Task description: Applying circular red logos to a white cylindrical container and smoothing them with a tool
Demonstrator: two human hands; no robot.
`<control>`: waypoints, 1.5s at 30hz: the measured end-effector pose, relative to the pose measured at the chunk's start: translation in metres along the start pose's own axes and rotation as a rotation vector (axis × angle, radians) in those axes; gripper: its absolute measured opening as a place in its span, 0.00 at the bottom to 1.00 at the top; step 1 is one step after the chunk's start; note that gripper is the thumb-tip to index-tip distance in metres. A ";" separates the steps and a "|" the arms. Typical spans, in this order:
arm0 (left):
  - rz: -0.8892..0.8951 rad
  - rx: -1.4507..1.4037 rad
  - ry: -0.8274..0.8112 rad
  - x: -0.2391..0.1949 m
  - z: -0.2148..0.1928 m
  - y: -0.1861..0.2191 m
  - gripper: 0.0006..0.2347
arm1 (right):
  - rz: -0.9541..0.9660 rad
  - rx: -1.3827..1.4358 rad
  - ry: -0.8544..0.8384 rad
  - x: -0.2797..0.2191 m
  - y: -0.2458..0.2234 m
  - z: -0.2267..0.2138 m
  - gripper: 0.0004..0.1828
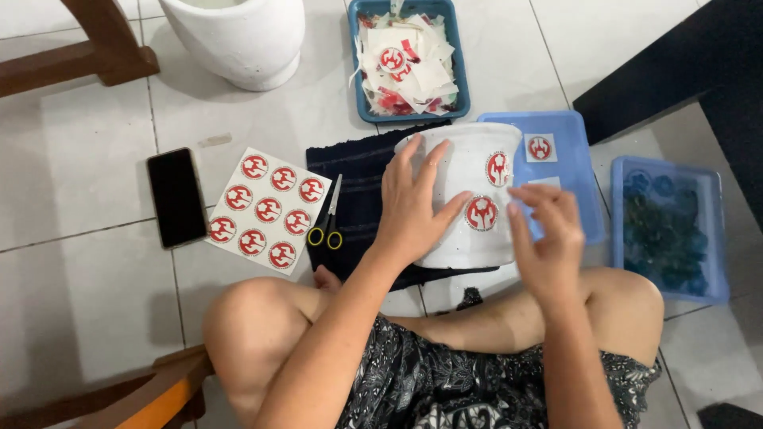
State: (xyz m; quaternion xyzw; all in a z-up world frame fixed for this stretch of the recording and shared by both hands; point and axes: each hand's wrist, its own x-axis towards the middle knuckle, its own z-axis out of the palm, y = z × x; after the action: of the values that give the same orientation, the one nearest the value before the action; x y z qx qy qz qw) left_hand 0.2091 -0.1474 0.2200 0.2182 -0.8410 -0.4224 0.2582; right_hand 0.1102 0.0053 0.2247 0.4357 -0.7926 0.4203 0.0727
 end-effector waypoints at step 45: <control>-0.455 -0.175 -0.158 0.026 -0.023 -0.030 0.36 | 0.216 0.015 -0.343 -0.012 0.014 0.041 0.25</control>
State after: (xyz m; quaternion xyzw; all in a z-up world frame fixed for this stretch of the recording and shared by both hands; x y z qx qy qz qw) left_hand 0.2080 -0.1933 0.2133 0.3452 -0.7479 -0.5566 0.1079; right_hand 0.1175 -0.0132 0.1846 0.4140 -0.8324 0.3509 -0.1121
